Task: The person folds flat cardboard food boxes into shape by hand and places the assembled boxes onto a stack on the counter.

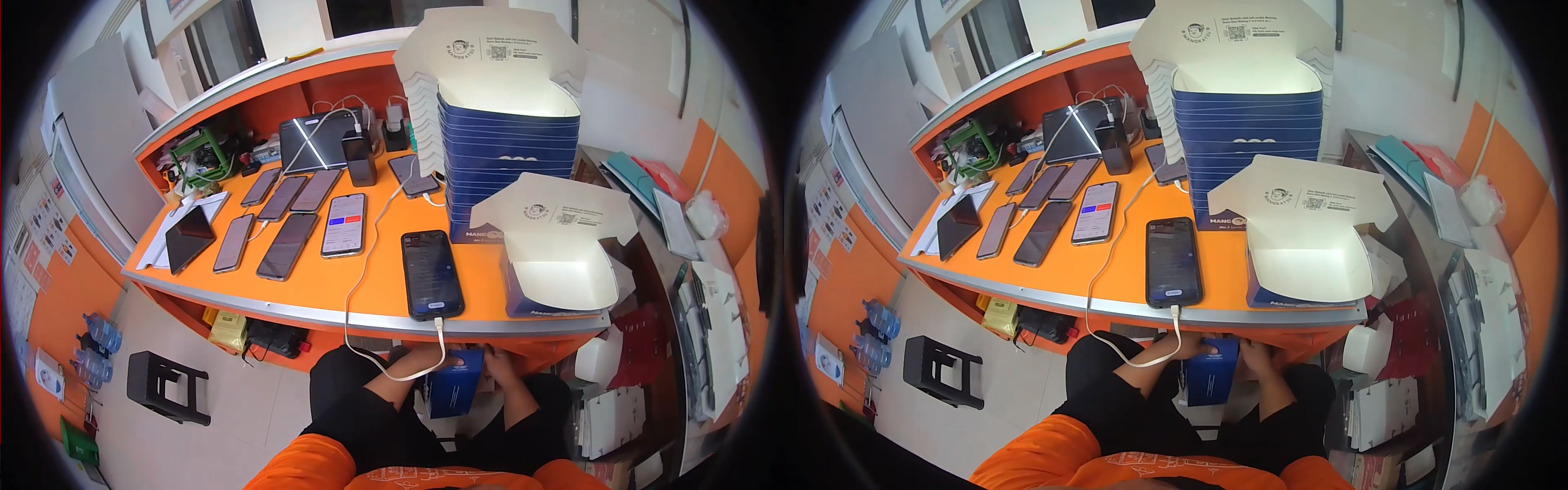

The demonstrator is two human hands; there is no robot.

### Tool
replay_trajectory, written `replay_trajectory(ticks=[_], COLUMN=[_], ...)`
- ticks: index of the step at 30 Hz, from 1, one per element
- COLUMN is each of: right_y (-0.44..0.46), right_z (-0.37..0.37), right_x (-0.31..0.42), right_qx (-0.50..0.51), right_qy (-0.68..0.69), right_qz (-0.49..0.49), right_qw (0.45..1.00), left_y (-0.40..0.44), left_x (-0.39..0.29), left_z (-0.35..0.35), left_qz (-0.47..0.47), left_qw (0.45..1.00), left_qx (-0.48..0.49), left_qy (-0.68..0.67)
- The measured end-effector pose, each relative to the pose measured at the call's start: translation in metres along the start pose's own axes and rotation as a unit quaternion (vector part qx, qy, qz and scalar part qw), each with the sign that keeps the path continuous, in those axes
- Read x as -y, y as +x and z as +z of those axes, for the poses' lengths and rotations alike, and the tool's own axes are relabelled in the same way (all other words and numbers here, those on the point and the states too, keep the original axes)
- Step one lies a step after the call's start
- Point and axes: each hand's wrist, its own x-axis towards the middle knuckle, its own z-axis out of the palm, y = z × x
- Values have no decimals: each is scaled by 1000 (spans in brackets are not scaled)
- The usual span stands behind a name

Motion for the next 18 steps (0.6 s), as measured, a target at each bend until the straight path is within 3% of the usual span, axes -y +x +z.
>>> replay_trajectory(ticks=[5, 8, 11, 14, 18], right_y=[-17, -7, -11, -6, -6], right_z=[-10, -7, -22, -31, -30], right_x=[45, 24, 35, 32, 18], right_qx=[64, 109, 111, 172, 85], right_qy=[95, 179, 144, 156, 310], right_qz=[-20, -18, 8, 117, 101], right_qw=[993, 978, 983, 966, 942], left_y=[-5, -3, -2, -7, -15], left_x=[-6, -5, 1, -9, -34], left_z=[-8, -11, -9, -18, -31], left_qz=[19, -56, -57, -84, -74], left_qw=[999, 992, 992, 992, 995], left_qx=[10, 71, 84, 88, 66], left_qy=[28, 92, 75, 17, -25])
